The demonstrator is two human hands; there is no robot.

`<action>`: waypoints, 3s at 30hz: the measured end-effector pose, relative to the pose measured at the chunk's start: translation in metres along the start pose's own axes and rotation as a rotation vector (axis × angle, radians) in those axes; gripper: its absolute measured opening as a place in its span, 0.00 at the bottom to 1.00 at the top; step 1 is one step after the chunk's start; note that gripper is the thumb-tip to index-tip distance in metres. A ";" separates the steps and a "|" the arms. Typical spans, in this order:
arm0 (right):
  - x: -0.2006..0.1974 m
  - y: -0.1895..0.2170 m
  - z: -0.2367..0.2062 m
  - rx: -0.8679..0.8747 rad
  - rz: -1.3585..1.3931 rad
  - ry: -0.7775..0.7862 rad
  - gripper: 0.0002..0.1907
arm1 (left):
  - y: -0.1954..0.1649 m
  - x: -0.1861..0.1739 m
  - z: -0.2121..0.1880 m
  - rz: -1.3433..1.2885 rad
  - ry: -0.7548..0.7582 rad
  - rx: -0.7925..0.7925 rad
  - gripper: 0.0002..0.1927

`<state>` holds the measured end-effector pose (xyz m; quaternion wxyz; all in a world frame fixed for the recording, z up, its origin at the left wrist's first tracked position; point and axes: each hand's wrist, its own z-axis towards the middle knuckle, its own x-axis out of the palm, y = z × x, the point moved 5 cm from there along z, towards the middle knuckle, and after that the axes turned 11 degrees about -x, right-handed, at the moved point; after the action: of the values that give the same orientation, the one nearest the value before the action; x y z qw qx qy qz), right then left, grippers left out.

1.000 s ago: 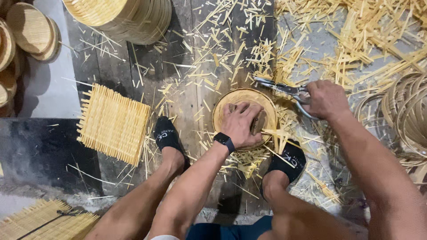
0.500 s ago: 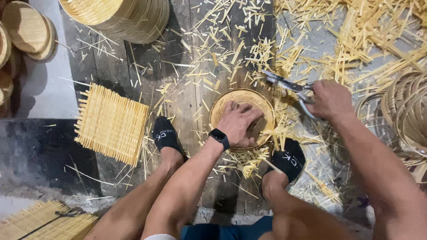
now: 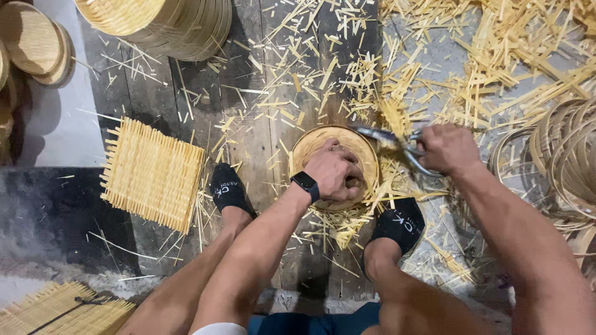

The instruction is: The person sits on the floor assembling round woven bamboo basket lids. They weave and fold bamboo strips into a square mat, press a wooden block mold into a round woven disc, trim excess strips with scissors, and fit a bamboo ring rim around the edge, stacking finished lids nearby.

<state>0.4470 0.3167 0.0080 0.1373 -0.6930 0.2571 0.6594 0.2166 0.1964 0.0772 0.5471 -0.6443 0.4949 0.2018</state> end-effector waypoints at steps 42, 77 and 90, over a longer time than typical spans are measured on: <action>-0.019 0.111 -0.053 0.176 0.760 0.337 0.16 | 0.166 0.101 -0.073 -1.086 -0.218 -1.129 0.17; 0.059 0.141 -0.068 0.899 1.527 -0.162 0.11 | 0.079 0.189 -0.108 -1.847 -0.328 -1.083 0.13; -0.129 0.174 0.007 0.024 0.491 -0.351 0.61 | 0.022 -0.028 -0.083 -0.932 -0.553 -0.521 0.27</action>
<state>0.3481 0.1981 0.1606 0.0245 -0.4837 0.3970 0.7796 0.1621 0.1354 0.1153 0.5103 -0.8300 -0.0663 0.2153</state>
